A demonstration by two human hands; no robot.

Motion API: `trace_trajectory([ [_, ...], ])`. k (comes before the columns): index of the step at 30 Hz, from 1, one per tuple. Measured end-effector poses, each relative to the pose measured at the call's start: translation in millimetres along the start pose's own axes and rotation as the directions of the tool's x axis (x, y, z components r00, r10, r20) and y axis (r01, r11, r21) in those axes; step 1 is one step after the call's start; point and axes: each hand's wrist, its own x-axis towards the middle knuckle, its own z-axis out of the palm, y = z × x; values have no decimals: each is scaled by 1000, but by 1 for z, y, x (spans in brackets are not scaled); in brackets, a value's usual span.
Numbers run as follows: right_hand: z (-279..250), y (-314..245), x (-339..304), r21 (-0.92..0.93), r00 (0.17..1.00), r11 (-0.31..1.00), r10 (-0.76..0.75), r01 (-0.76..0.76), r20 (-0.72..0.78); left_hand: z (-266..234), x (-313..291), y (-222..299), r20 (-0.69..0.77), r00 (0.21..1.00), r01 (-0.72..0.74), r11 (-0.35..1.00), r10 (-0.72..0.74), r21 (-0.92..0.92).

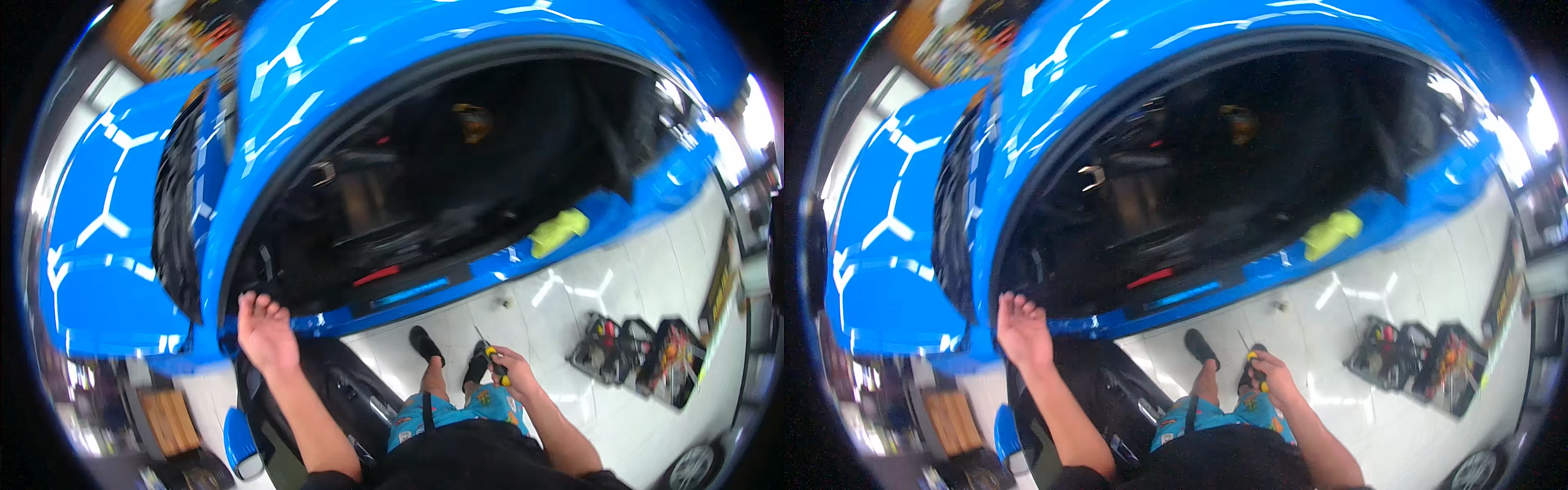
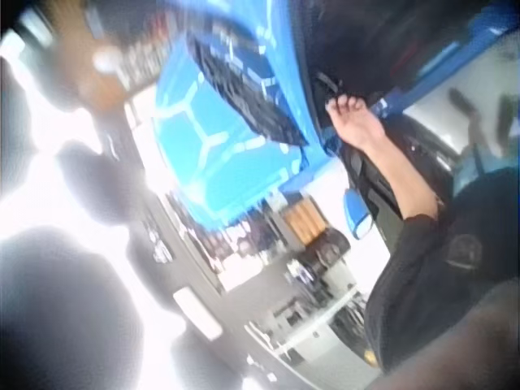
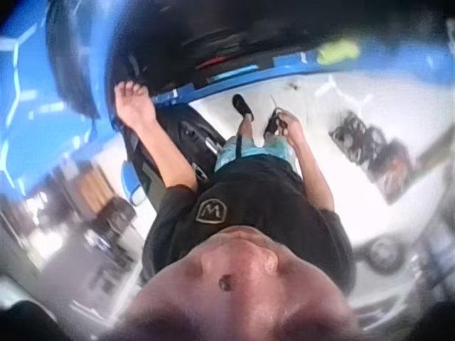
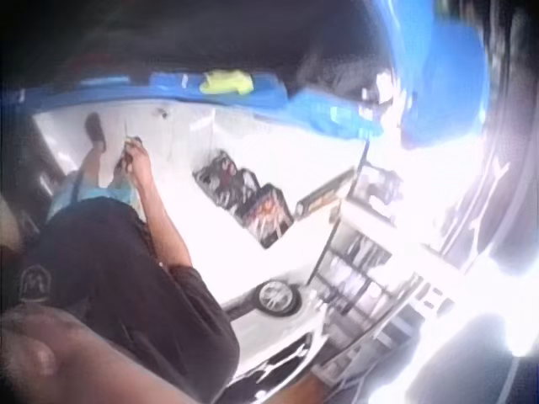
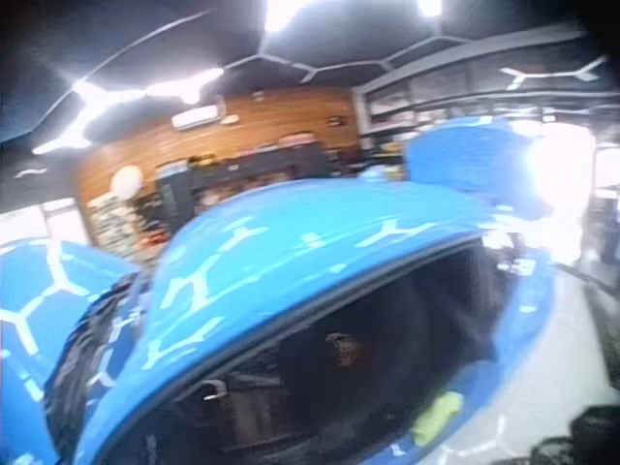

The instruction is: The person uses a screwdriver to pry and adjust the interior door trim of a blue car, then retrieves additional tools from a drawer and returns to the vehicle.

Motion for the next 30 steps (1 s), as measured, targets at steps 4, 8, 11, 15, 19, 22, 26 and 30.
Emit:
trace_trajectory([
  [4,-20,26,-17,174,995,980,-95,100,-42,41,-29,7,220,975,-19,993,-7,116],
  [8,-108,31,-84,189,950,961,-145,201,-275,44,-44,-55,314,926,194,978,-210,83],
  [11,-137,40,-108,342,908,904,-102,256,-407,69,-42,-79,251,928,247,959,-274,136],
  [15,-179,54,-141,406,812,828,-96,387,-576,115,-42,-142,317,844,361,895,-433,263],
  [19,-183,67,-168,437,734,735,-121,519,-668,172,-49,-195,383,721,449,811,-577,376],
  [22,-187,77,-190,442,670,681,-97,584,-736,213,-70,-236,514,533,494,740,-672,456],
  [26,-206,97,-220,469,600,553,-72,689,-797,256,-117,-289,523,359,498,632,-773,593],
  [30,-243,107,-250,471,510,399,9,787,-860,289,-172,-344,465,240,441,522,-852,730],
])
